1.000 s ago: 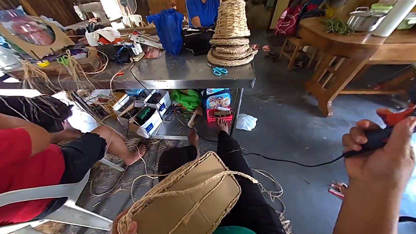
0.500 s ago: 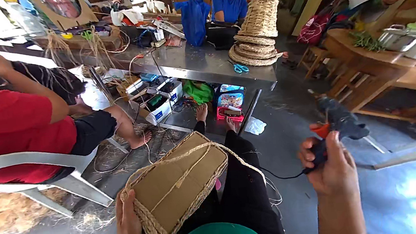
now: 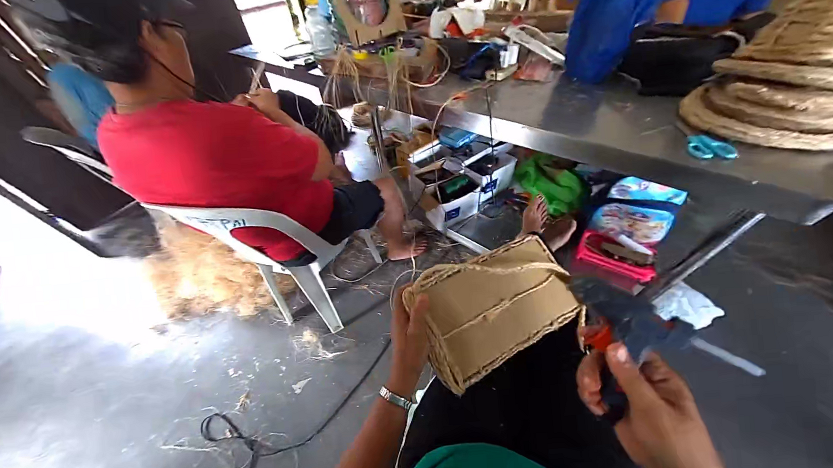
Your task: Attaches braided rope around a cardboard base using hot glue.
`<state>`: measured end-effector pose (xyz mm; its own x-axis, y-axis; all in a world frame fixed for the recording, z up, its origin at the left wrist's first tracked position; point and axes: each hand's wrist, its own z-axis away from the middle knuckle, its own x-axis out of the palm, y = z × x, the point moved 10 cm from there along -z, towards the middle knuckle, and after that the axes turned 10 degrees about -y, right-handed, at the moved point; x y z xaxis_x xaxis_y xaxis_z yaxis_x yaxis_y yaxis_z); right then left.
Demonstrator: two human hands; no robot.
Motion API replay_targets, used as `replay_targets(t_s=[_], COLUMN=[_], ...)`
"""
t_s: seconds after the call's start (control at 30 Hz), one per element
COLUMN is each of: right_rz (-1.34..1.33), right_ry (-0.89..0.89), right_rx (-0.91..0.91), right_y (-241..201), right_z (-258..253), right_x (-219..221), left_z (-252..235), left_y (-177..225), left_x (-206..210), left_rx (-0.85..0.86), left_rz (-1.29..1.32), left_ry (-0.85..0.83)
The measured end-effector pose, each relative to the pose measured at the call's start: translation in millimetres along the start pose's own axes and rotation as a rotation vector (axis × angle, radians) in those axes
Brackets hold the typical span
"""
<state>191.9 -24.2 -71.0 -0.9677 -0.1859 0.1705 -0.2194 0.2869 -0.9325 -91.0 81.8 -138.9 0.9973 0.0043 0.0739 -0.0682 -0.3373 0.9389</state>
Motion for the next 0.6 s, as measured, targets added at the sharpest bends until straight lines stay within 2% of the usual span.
replay_targets(t_s=[0.13,0.2,0.37,0.6], right_rz=[0.011,0.109,0.427,0.568], right_ry=[-0.066,-0.118,-0.204,-0.26], right_rx=[0.138,0.178,0.132,0.055], right_y=[42.5,55.8,73.3,74.9], right_z=[-10.4,-9.5,-4.7,-0.7], right_x=[25.1,34.6,37.1,43.7], left_z=[-4.3,4.1,11.6,12.0], left_y=[-5.7,-15.9,-18.2,-2.7], left_x=[-5.0,-3.1,11.8,23.9], left_rx=[-0.08,-0.138,-0.071,-0.006], left_rz=[-0.049,-0.094,-0.136,-0.118], left_ry=[-0.016,-0.031,-0.121,-0.167])
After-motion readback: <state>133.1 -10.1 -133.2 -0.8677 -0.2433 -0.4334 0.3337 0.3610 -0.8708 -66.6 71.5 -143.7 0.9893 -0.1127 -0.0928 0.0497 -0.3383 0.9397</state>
